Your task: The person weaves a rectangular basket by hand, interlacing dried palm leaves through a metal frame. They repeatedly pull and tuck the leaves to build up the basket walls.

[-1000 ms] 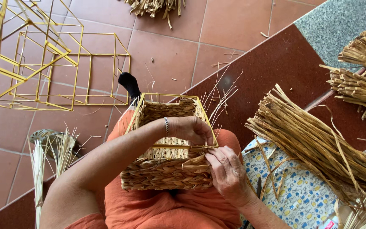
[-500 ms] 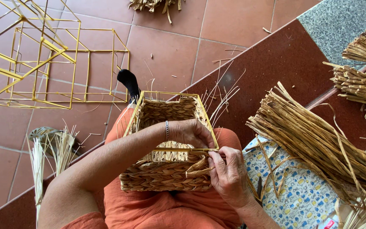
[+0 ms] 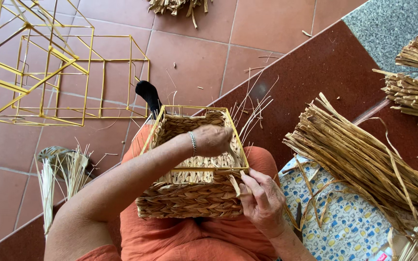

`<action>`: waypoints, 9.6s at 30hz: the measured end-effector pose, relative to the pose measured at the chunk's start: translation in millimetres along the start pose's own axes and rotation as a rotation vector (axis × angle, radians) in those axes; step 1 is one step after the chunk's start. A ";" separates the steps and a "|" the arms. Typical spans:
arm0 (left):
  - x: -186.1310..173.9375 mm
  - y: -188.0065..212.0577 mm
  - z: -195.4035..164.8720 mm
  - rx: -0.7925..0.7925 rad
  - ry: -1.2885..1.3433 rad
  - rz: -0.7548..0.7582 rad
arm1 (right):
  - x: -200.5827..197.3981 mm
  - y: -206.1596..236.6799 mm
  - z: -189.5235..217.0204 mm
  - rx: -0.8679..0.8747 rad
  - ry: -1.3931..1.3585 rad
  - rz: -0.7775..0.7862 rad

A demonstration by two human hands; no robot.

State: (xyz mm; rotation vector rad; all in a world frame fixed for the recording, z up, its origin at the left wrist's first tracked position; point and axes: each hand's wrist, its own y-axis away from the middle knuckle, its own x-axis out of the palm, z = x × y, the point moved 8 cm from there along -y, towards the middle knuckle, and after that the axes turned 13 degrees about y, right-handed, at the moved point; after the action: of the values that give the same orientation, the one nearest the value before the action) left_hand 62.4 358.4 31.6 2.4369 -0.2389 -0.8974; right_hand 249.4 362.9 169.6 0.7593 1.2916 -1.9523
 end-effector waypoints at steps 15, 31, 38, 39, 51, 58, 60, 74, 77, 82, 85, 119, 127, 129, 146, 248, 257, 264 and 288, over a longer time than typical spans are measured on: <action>-75.3 -8.7 65.9 -0.479 0.997 -0.520 | -0.8 4.0 -0.8 0.093 -0.029 -0.030; 3.2 22.8 -11.8 0.204 0.725 0.034 | 20.4 3.5 -47.7 0.301 -0.448 0.142; 24.8 19.1 -13.8 0.043 0.437 0.054 | 13.1 -8.0 -39.0 0.133 -0.260 0.134; 27.3 19.1 -12.7 0.028 0.403 0.060 | 15.0 -8.1 -40.5 0.150 -0.305 0.140; 35.6 11.4 -1.1 0.038 0.713 0.099 | 36.1 -2.8 -56.4 0.437 -0.582 0.273; 37.6 9.3 0.3 0.006 0.818 0.099 | 43.4 -5.3 -61.9 0.536 -0.646 0.412; 36.9 10.3 -1.6 0.019 0.847 0.078 | 40.5 -8.8 -62.5 0.493 -0.655 0.397; -24.8 70.4 -57.6 0.184 0.309 -0.258 | 54.5 53.0 -120.5 0.952 -0.681 0.141; -25.4 110.3 -75.5 0.243 0.225 -0.344 | 40.8 50.3 -119.8 1.070 -1.224 -0.020; 6.9 127.5 -86.9 0.046 0.062 -0.325 | 48.1 48.0 -115.4 1.364 -1.706 -0.292; 1.1 134.8 -86.7 0.083 0.166 -0.434 | 20.8 26.8 -111.6 0.901 -2.078 -0.341; 0.8 141.5 -117.4 0.138 0.049 -0.813 | -26.4 224.9 -253.5 1.158 0.095 0.093; -13.7 149.4 -119.8 0.238 0.071 -0.913 | 44.6 161.3 -228.7 0.412 0.587 0.058; -17.0 152.7 -117.0 0.244 0.091 -0.936 | 48.0 156.6 -235.3 0.419 0.600 0.060; -63.9 158.8 -47.7 0.058 0.343 -0.939 | 57.9 222.0 -167.1 0.602 0.252 0.309; -18.1 230.9 91.6 0.010 0.449 -1.389 | 177.2 -147.7 90.0 -0.047 -0.207 0.481; -4.8 247.4 76.8 0.119 0.324 -1.474 | 170.2 -129.6 73.9 -0.013 -0.267 0.496; -1.5 255.6 64.0 0.115 0.275 -1.503 | 168.6 -123.4 79.5 -0.120 -0.229 0.394; -11.6 240.0 94.4 0.031 0.426 -1.484 | 135.2 -128.5 119.5 -0.368 -0.054 0.162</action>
State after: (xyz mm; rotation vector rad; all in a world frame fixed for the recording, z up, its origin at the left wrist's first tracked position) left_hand -3.5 120.1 105.7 2.4732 1.8792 -0.7685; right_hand 53.6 259.6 177.1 0.6022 1.4535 -1.5381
